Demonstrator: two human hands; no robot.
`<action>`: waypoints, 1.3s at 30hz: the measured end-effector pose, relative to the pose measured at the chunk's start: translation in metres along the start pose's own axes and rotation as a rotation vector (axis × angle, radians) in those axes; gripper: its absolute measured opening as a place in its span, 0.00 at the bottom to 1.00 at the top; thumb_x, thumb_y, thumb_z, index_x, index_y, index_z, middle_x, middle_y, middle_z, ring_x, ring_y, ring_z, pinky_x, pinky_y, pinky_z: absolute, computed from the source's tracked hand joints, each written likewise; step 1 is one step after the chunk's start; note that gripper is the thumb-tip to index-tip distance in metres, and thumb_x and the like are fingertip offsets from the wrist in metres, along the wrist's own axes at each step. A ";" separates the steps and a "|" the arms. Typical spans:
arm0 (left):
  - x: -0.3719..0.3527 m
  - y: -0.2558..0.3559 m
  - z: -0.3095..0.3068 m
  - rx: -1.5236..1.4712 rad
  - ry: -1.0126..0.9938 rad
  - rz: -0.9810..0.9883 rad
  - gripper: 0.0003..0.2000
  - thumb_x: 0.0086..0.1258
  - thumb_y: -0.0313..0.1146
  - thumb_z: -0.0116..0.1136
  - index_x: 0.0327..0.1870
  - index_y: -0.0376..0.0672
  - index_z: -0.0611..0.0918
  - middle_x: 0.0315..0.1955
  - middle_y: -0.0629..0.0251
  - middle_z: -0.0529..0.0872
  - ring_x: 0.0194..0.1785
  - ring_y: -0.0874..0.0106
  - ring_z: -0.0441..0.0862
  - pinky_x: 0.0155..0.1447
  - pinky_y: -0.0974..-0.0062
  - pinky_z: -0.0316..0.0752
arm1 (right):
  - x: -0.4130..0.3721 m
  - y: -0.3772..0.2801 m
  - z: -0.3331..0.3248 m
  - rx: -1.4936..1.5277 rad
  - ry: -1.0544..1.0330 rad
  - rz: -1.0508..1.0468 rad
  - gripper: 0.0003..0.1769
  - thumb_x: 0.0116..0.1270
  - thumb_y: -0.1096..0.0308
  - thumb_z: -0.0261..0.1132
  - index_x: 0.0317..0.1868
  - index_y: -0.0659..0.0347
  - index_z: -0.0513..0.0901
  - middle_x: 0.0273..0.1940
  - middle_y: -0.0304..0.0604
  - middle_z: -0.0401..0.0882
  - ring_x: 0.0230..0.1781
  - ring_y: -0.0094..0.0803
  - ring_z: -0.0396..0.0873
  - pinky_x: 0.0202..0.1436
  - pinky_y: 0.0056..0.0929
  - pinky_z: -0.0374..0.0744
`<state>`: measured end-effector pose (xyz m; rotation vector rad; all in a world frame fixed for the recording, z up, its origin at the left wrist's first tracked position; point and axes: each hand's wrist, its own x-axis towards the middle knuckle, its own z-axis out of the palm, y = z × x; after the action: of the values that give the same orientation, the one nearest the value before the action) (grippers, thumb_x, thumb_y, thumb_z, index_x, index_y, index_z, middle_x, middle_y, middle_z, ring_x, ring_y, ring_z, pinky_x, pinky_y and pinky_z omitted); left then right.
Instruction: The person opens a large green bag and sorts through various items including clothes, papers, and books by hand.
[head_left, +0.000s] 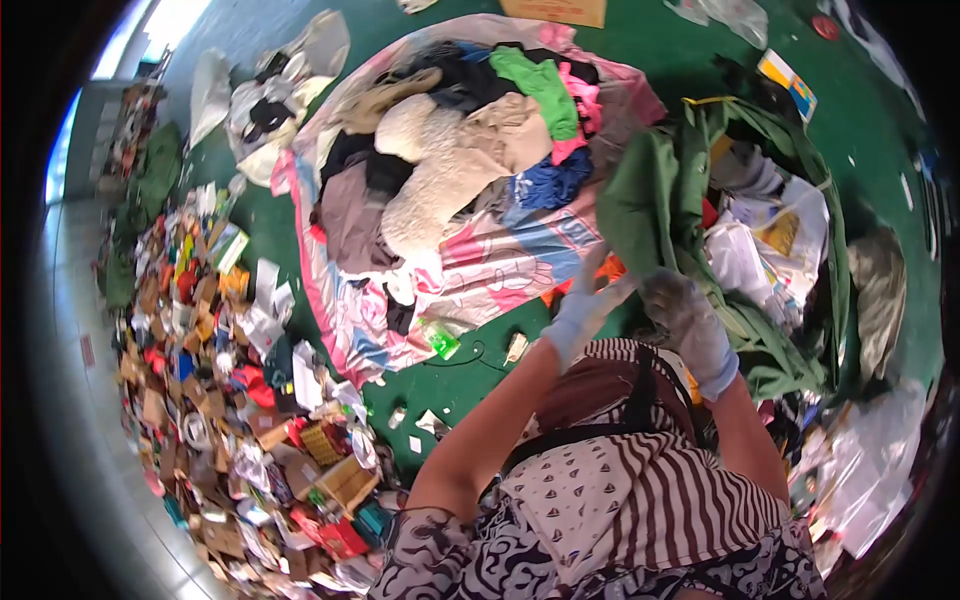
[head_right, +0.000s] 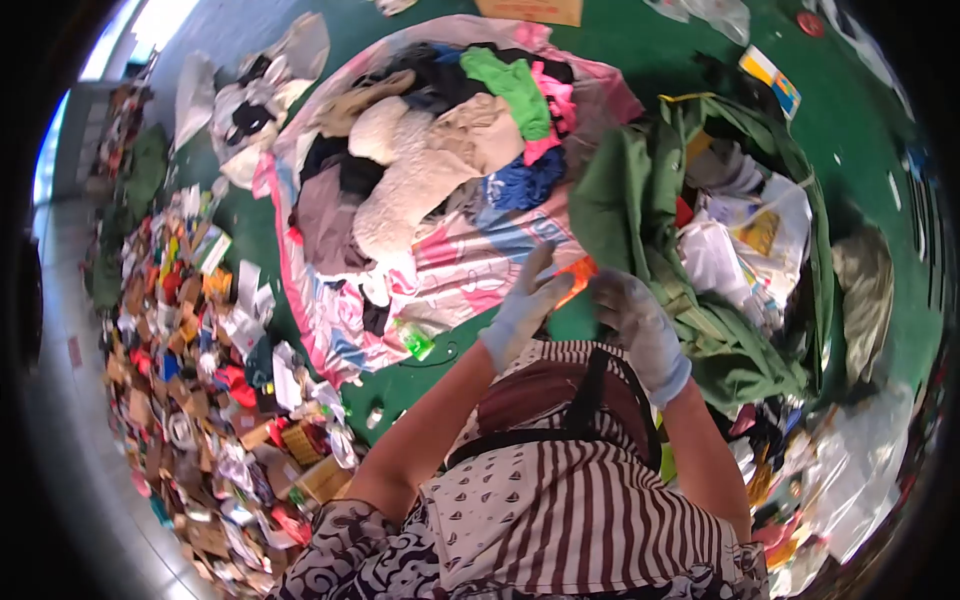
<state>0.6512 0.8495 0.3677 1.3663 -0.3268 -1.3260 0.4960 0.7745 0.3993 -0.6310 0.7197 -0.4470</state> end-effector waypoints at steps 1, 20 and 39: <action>0.009 0.003 0.006 -0.211 -0.035 -0.009 0.29 0.61 0.42 0.61 0.61 0.42 0.65 0.46 0.63 0.77 0.47 0.75 0.74 0.49 0.79 0.69 | 0.026 0.008 0.027 0.087 -0.102 0.059 0.23 0.69 0.52 0.49 0.53 0.63 0.71 0.46 0.39 0.75 0.48 0.27 0.73 0.54 0.28 0.69; -0.050 -0.018 -0.157 0.274 1.053 0.276 0.30 0.60 0.61 0.51 0.37 0.36 0.81 0.19 0.61 0.79 0.24 0.71 0.78 0.32 0.73 0.73 | 0.051 0.092 0.167 0.364 -0.397 0.931 0.20 0.67 0.77 0.50 0.60 0.67 0.64 0.62 0.49 0.62 0.61 0.34 0.63 0.66 0.26 0.62; 0.025 -0.004 0.051 -0.363 0.854 0.341 0.22 0.68 0.49 0.43 0.54 0.41 0.71 0.46 0.59 0.74 0.52 0.65 0.71 0.57 0.73 0.64 | 0.090 0.027 0.067 -0.718 -0.054 -0.048 0.22 0.62 0.48 0.60 0.30 0.63 0.79 0.24 0.33 0.75 0.24 0.21 0.72 0.29 0.19 0.72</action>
<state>0.6155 0.8044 0.3666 1.3577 0.2481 -0.4143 0.6095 0.7672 0.3788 -1.3309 0.8134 -0.2027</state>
